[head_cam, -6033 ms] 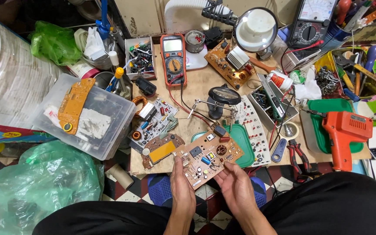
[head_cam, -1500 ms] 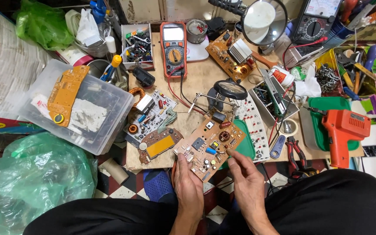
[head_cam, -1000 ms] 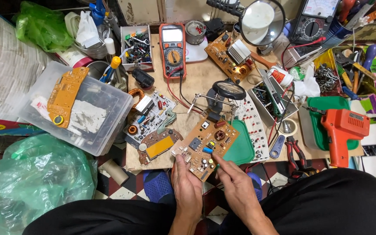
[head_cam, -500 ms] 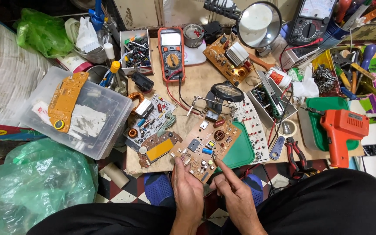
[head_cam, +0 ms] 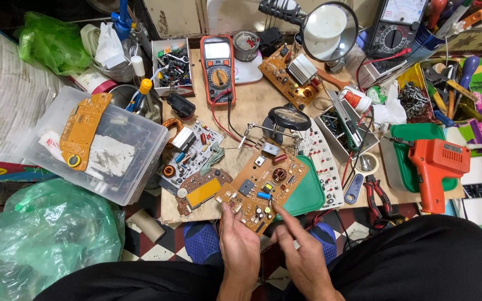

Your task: Inspecting various electronic circuit boards using a magnifying glass on a cluttered workbench.

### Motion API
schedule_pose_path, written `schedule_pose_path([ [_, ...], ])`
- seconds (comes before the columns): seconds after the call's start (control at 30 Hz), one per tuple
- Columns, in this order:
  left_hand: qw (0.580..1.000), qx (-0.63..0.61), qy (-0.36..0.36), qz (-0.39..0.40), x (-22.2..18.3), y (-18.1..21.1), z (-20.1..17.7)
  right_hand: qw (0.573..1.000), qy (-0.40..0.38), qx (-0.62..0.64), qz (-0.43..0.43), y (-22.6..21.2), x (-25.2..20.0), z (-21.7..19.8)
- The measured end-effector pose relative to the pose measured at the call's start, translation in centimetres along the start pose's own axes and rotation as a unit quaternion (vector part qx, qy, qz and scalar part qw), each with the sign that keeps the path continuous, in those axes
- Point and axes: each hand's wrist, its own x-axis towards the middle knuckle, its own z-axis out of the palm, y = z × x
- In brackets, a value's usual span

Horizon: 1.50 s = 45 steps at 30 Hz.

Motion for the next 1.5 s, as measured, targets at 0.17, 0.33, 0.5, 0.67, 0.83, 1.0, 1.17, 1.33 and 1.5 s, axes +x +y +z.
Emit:
schedule_pose_path([
  [0.17,1.000,-0.017,-0.002,-0.021,-1.9,1.2,2.0,0.959,0.079,0.222,0.158,-1.1,1.6,-0.8],
  [0.33,0.997,-0.033,-0.071,0.008,-1.7,0.4,1.3,0.931,0.025,0.316,0.182,-1.3,2.4,-0.2],
  [0.5,0.976,0.216,-0.025,-0.006,-1.6,0.6,0.4,0.891,0.043,0.418,0.169,-0.7,3.1,-1.2],
  [0.67,0.797,0.570,-0.006,0.199,-3.6,1.8,1.6,0.947,0.076,0.282,0.137,-0.4,2.7,-2.5],
  [0.83,0.633,0.688,-0.142,0.325,-0.6,0.3,2.9,0.970,0.047,0.229,0.065,0.3,2.2,-2.3],
  [1.0,0.652,0.725,-0.148,0.166,-0.2,1.2,4.3,0.962,0.009,0.268,0.040,0.8,1.8,-3.0],
  [1.17,0.731,0.652,-0.114,0.168,-0.6,1.0,4.7,0.970,-0.028,0.229,0.071,0.1,2.3,-5.4],
  [1.33,0.733,0.677,-0.043,0.060,-1.7,2.0,6.7,0.980,-0.121,0.136,0.080,-0.9,4.5,-8.2],
  [1.5,0.744,0.664,0.041,0.051,-0.8,1.5,6.0,0.972,0.157,-0.050,0.167,-0.1,9.2,-11.4],
])
